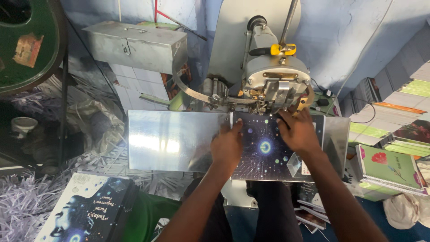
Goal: The person repeatedly places a book cover onto a binding machine, aligns it, and operates the machine to attach the cover. They then remove the finished book and place it on a growing stack to the right. The process is repeated for multiple identical books.
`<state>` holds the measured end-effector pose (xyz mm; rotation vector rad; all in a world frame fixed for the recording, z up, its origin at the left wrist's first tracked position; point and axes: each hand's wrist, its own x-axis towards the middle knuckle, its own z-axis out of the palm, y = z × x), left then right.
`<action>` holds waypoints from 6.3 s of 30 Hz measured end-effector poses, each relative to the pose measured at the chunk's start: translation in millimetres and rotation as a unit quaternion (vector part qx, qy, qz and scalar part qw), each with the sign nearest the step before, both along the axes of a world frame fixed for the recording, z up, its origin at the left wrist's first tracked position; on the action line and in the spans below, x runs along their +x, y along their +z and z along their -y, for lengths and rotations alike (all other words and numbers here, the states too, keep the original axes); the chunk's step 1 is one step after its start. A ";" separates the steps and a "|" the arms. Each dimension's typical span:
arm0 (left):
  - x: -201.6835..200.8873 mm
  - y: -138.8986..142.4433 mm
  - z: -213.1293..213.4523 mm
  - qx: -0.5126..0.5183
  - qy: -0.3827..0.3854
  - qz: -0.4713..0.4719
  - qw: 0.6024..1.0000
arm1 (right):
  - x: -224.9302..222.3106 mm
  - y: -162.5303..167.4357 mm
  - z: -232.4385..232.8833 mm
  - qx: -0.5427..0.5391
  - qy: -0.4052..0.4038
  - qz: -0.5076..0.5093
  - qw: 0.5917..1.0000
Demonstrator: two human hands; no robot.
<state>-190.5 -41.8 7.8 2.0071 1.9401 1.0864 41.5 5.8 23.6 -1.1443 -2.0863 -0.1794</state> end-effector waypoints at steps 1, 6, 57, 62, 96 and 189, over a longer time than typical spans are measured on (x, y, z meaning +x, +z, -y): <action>1.5 0.1 0.1 0.001 0.002 -0.003 1.000 | -5.6 0.7 1.2 -0.003 -0.001 0.003 1.000; 3.5 0.4 1.2 -0.018 -0.005 -0.007 1.000 | -16.2 3.2 5.7 0.001 -0.011 0.011 1.000; 42.8 -2.8 1.0 -0.032 -0.052 -0.035 0.998 | 34.3 -8.1 -2.0 -0.033 -0.043 -0.026 0.998; 43.1 -5.6 -1.7 -0.014 -0.057 -0.028 0.998 | 36.2 -3.5 -2.2 -0.040 -0.039 -0.018 0.998; 58.0 -12.1 7.7 -0.025 -0.158 -0.034 0.986 | 120.1 43.8 -20.7 -0.233 -0.118 0.189 0.947; 198.4 -38.9 -74.0 -0.300 -0.183 0.558 0.752 | 101.1 -28.1 114.1 -0.001 -0.224 -0.030 0.974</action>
